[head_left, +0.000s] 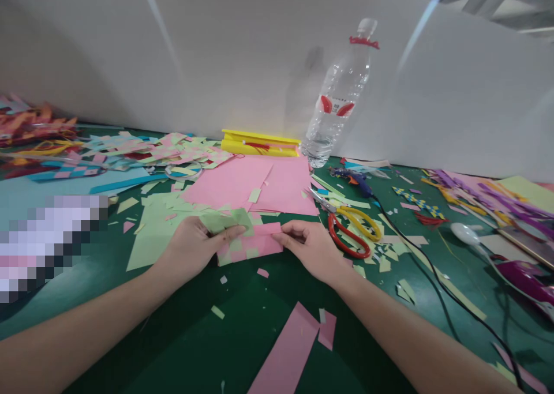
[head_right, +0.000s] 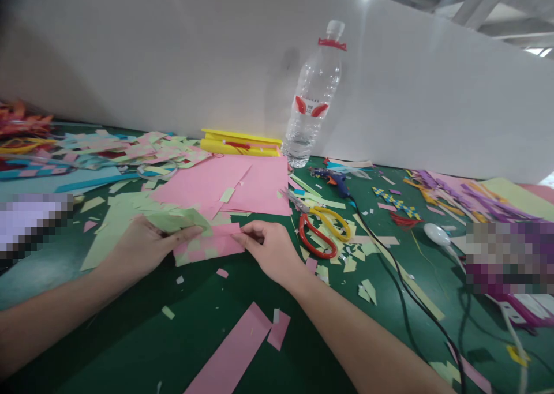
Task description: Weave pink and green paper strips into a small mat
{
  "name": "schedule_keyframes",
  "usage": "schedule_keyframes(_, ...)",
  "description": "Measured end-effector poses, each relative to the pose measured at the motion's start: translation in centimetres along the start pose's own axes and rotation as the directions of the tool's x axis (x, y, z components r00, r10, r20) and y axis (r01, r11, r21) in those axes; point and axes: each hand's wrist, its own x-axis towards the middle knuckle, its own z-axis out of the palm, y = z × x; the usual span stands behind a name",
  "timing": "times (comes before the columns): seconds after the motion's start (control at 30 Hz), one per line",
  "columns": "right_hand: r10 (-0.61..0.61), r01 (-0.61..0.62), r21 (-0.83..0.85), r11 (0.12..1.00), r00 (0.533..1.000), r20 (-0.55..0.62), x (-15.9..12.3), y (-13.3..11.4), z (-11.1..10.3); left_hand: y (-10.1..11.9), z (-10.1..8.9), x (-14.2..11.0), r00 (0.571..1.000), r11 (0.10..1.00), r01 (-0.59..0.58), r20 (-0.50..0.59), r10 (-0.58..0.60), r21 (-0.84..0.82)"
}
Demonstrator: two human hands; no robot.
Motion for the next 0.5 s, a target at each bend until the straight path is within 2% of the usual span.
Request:
schedule_keyframes(0.2,0.028,-0.025,0.102,0.994,0.999,-0.035,0.04,0.22,-0.16,-0.59,-0.16,0.15,0.998,0.998,0.047,-0.035,-0.048,-0.039)
schedule_keyframes(0.3,0.075,-0.080,0.181,0.980,0.997,0.032,-0.01,0.28,-0.10,-0.49,-0.15,0.03,0.996,0.996,0.062,-0.063,-0.066,-0.058)
schedule_keyframes(0.5,0.020,-0.029,0.103,0.994,0.996,0.092,-0.01,0.36,-0.11,-0.16,-0.04,-0.06,0.997,0.996,0.057,-0.057,-0.061,-0.068)
